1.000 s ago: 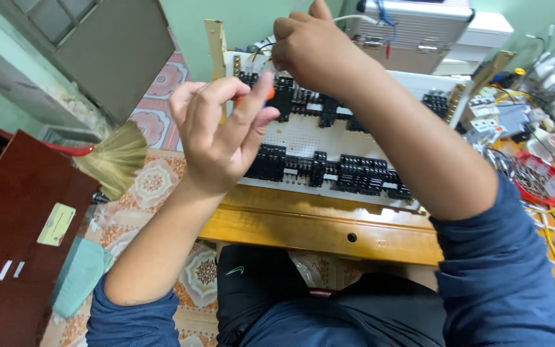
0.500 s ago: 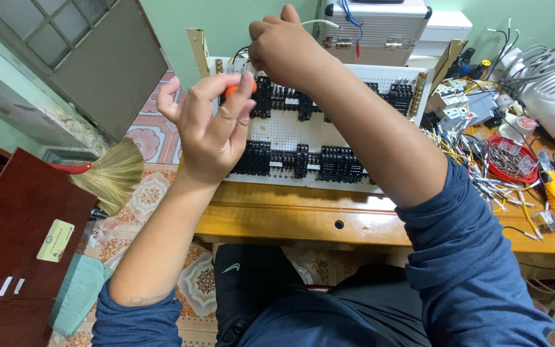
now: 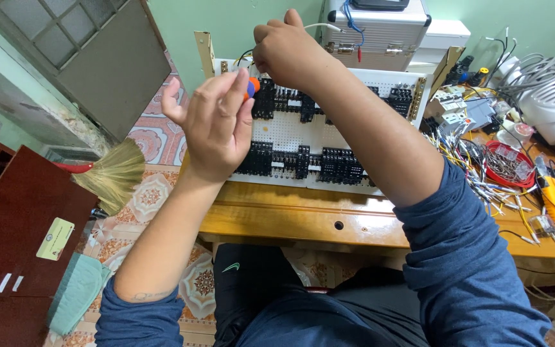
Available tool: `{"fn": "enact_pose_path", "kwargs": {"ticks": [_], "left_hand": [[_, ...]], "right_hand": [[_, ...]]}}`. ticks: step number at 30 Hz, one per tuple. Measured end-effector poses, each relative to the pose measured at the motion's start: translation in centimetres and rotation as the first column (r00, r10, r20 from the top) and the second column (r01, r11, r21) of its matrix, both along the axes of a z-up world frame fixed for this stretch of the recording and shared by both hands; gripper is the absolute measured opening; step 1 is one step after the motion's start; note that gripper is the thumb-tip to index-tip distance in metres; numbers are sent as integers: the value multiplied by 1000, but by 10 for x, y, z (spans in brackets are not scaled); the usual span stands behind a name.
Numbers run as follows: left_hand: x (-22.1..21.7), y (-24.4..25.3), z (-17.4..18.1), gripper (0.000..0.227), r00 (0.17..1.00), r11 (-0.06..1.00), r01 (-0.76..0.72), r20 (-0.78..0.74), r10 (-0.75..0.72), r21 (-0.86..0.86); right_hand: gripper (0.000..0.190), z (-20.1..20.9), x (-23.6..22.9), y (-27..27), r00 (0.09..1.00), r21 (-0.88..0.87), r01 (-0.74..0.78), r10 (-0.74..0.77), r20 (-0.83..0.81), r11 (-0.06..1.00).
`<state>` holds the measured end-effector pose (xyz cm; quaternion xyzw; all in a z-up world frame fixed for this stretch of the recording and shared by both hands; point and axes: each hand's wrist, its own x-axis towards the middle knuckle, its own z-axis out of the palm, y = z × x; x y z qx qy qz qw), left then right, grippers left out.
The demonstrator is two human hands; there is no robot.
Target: The person uses a screwdriver to tighten screws on a white electrical board mounted on a wooden table. They insert various colored wires into the terminal blocks and secure them by turning the screws.
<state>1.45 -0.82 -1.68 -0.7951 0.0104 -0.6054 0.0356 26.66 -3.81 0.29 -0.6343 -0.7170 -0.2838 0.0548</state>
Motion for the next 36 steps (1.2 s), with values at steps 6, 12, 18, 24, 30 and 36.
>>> {"fn": "enact_pose_path", "kwargs": {"ticks": [6,12,18,24,30,36], "left_hand": [[-3,-4,7,33,998,999,-49,-35,49,-1],[0,-4,8,25,1000,1000,21,8,-21,13],[-4,-8,14,34,999,999,-37,-22,38,20],[-6,-8,19,29,1000,1000,-23,-14,24,18],[-12,-12,23,30,996,997,-65,-63,62,-36],[-11,-7,21,29,1000,1000,-24,-21,24,-4]], "right_hand": [[15,-3,5,3,1000,11,-9,9,16,1000],[15,-6,8,4,999,31,-13,12,42,999],[12,-4,3,2,997,42,-6,3,81,999],[14,-6,5,4,996,42,11,-15,93,999],[15,-5,-1,1,990,50,45,-52,130,998],[13,-7,1,0,981,119,42,-64,184,992]]}}
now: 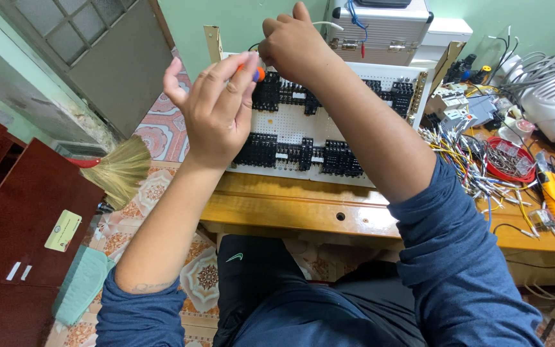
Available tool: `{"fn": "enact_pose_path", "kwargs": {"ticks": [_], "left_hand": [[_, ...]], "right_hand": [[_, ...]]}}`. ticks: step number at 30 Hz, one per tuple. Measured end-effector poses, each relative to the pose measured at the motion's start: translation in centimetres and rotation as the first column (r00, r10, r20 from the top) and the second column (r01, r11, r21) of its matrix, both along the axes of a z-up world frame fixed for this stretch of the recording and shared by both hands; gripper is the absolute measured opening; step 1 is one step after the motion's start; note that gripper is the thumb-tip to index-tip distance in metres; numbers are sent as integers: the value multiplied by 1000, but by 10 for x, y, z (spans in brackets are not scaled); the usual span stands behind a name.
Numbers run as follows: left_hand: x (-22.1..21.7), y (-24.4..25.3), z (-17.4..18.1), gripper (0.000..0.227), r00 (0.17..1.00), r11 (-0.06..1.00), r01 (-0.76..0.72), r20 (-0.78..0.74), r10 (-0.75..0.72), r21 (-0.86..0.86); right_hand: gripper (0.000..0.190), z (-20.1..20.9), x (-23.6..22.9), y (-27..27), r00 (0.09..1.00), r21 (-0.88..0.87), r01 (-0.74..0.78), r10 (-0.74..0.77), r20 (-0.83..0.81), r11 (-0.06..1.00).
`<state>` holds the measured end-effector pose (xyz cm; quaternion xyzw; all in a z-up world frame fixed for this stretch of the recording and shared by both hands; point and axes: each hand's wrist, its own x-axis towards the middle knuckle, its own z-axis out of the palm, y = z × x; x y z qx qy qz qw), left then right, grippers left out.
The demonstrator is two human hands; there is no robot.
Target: The person uses a screwdriver to tighten screws on a white electrical board mounted on a wooden table. They insert various colored wires into the terminal blocks and secure them by turning the screws.
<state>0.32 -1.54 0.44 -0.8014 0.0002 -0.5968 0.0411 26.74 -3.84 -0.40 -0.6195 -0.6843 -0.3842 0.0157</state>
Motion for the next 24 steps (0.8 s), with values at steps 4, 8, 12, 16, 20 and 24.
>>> {"fn": "enact_pose_path", "kwargs": {"ticks": [4,8,12,16,20,24], "left_hand": [[0,-3,-1,34,997,1000,-18,-70,18,-5],[0,5,0,40,997,999,-41,-61,42,25],[1,5,3,35,996,997,65,-56,-63,34],[4,3,-3,48,988,998,44,-149,-38,37],[7,6,-4,45,992,997,-51,-114,57,55],[12,19,-11,37,997,998,55,-53,-53,44]], "right_hand": [[8,0,-4,-4,999,99,35,-38,32,994],[17,-5,-8,-5,996,128,85,-88,18,988],[16,-11,-11,-4,980,94,193,-197,31,977],[26,-17,-12,0,975,178,205,-217,53,962],[18,-27,-4,9,960,201,243,-265,90,949],[21,-28,-7,5,976,230,209,-218,16,950]]}}
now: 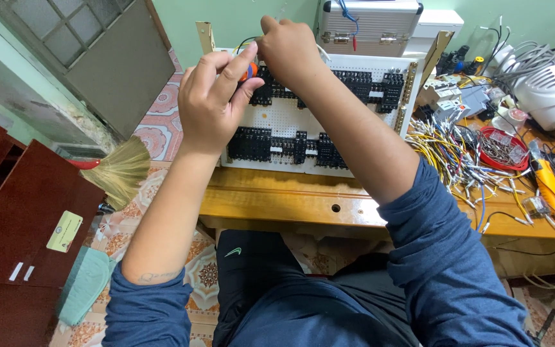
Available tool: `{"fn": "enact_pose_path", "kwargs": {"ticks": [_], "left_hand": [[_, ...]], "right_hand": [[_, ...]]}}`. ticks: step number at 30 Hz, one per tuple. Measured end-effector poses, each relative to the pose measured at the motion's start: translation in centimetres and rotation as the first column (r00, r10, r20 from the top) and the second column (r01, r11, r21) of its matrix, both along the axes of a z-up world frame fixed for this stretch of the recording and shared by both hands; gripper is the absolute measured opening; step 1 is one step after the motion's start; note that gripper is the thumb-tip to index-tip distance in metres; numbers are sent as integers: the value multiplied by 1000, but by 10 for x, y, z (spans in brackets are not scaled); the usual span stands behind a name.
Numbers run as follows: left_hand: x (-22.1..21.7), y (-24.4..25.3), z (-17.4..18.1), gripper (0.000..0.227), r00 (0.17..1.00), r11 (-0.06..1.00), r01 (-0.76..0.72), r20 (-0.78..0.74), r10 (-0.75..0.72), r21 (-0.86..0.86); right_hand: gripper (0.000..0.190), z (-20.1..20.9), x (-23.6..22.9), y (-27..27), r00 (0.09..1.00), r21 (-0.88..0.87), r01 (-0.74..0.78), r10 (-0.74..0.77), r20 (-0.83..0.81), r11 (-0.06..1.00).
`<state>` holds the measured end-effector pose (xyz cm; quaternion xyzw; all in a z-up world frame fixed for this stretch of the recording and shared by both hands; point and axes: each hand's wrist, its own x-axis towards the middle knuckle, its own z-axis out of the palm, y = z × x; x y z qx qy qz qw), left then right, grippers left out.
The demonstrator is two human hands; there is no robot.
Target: The person uses a screwdriver to tighten screws on a white electrical board mounted on a wooden table. They insert various colored wires into the terminal blocks and secure them by turning the screws.
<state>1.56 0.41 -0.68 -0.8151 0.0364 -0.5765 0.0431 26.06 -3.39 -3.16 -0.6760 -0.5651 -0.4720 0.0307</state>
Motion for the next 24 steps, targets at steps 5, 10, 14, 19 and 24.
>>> {"fn": "enact_pose_path", "kwargs": {"ticks": [5,10,14,19,24], "left_hand": [[14,-5,-12,44,991,994,92,103,-86,-59],[28,-23,-13,39,985,973,149,113,-131,-176],[53,-10,7,32,952,979,201,234,-199,15],[72,5,-12,29,883,978,200,420,-209,65],[64,1,-11,42,873,987,145,460,-163,75]], "right_hand": [[13,-1,-4,-8,983,111,-134,146,-108,985],[13,-2,-8,-12,984,154,-139,154,-92,978],[22,-7,-5,-2,993,196,-64,82,-84,979],[12,-1,-16,-18,974,122,-141,159,-162,983],[9,-3,-11,-19,958,144,-188,214,-193,972]]}}
